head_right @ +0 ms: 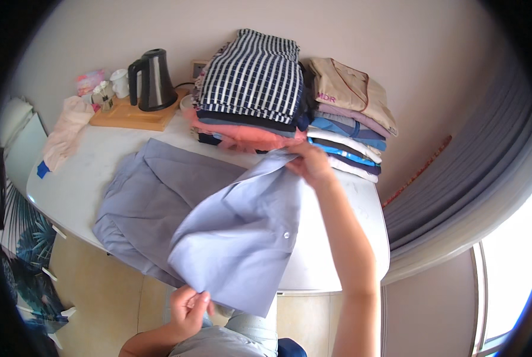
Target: The person folds a light purple button-up shirt on a white table. They button the front placket, smooth the fabric, fold the sleeves inward, fold the sides, and then fold the shirt into a compact rectangle.
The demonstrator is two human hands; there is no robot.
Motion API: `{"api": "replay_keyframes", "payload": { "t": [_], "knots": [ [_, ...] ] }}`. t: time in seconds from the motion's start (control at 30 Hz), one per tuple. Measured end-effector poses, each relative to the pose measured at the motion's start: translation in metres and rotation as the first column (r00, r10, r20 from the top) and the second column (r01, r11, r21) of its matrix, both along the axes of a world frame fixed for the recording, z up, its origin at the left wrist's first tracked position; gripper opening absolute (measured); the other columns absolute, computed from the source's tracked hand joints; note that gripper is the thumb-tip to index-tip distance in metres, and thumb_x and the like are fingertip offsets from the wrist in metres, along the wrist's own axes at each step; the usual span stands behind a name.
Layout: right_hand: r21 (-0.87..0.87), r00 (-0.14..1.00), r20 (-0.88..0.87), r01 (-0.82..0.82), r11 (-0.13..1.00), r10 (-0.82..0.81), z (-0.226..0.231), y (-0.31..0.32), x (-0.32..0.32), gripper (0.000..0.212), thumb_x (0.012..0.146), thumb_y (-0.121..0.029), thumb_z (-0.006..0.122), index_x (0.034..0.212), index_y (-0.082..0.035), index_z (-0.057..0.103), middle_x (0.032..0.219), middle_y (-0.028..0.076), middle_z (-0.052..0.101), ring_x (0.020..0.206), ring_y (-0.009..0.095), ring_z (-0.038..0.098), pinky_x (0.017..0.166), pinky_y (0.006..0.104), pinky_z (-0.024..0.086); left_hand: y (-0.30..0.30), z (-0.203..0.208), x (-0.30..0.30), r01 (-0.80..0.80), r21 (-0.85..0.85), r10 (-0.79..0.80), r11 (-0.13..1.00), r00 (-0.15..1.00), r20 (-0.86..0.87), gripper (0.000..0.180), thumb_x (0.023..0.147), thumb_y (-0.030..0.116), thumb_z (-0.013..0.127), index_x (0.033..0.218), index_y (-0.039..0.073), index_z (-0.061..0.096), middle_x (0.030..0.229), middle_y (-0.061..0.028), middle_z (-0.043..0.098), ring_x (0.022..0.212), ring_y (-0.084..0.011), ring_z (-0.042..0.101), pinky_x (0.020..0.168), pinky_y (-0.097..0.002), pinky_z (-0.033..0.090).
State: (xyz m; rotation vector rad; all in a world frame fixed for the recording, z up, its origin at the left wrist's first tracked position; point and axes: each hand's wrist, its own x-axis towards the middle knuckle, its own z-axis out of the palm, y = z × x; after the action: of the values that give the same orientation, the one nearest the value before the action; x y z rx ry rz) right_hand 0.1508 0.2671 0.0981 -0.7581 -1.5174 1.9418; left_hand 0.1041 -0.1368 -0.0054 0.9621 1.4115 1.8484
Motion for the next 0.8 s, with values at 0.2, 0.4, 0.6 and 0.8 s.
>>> {"api": "replay_keyframes", "payload": {
  "t": [0.2, 0.4, 0.6, 0.8],
  "knots": [
    [-0.074, 0.988, 0.018, -0.153, 0.985, 0.155, -0.045, -0.047, -0.055, 0.037, 0.086, -0.010, 0.062, 0.123, -0.005, 0.057, 0.106, 0.011, 0.067, 0.097, 0.019, 0.064, 0.086, 0.0319, 0.050, -0.029, -0.012, -0.012, -0.036, -0.139, 0.037, 0.990, 0.999, 0.009, 0.014, 0.093, 0.002, 0.053, 0.087, -0.008, 0.062, 0.067, -0.0068, 0.057, 0.053, -0.0116, 0.056, 0.047, -0.0240, 0.040],
    [0.782, 0.939, 0.344, -0.295, 0.549, 0.014, -0.036, -0.090, -0.027, 0.045, 0.084, -0.017, 0.065, 0.124, 0.000, 0.055, 0.112, 0.021, 0.064, 0.103, 0.032, 0.064, 0.093, 0.0371, 0.048, -0.060, -0.004, -0.049, -0.072, 0.085, 0.099, 0.994, 0.922, -0.375, 0.008, 0.081, 0.004, 0.063, 0.074, -0.001, 0.062, 0.066, -0.0072, 0.062, 0.052, -0.0128, 0.058, 0.046, -0.0244, 0.041],
    [0.891, 0.891, 0.451, -0.453, -0.022, -0.047, -0.032, -0.210, 0.026, 0.063, 0.078, -0.051, 0.068, 0.120, -0.004, 0.060, 0.135, 0.030, 0.044, 0.124, 0.046, 0.044, 0.100, 0.0553, 0.039, -0.011, 0.067, -0.122, 0.080, 0.075, 0.027, 0.994, 0.480, -0.877, 0.021, 0.075, 0.016, 0.074, 0.091, 0.005, 0.067, 0.100, -0.0082, 0.067, 0.085, -0.0244, 0.066, 0.070, -0.0335, 0.053],
    [0.732, 0.739, 0.671, -0.673, -0.108, -0.054, -0.062, -0.250, 0.038, 0.082, 0.082, -0.062, 0.058, 0.144, -0.012, 0.040, 0.149, 0.028, 0.028, 0.137, 0.046, 0.029, 0.104, 0.0609, 0.031, 0.026, 0.041, -0.137, 0.067, -0.411, -0.416, 0.909, 0.191, -0.889, 0.071, 0.083, 0.052, 0.064, 0.141, 0.016, 0.047, 0.152, -0.0099, 0.036, 0.140, -0.0297, 0.032, 0.112, -0.0504, 0.023]
  ]
}}
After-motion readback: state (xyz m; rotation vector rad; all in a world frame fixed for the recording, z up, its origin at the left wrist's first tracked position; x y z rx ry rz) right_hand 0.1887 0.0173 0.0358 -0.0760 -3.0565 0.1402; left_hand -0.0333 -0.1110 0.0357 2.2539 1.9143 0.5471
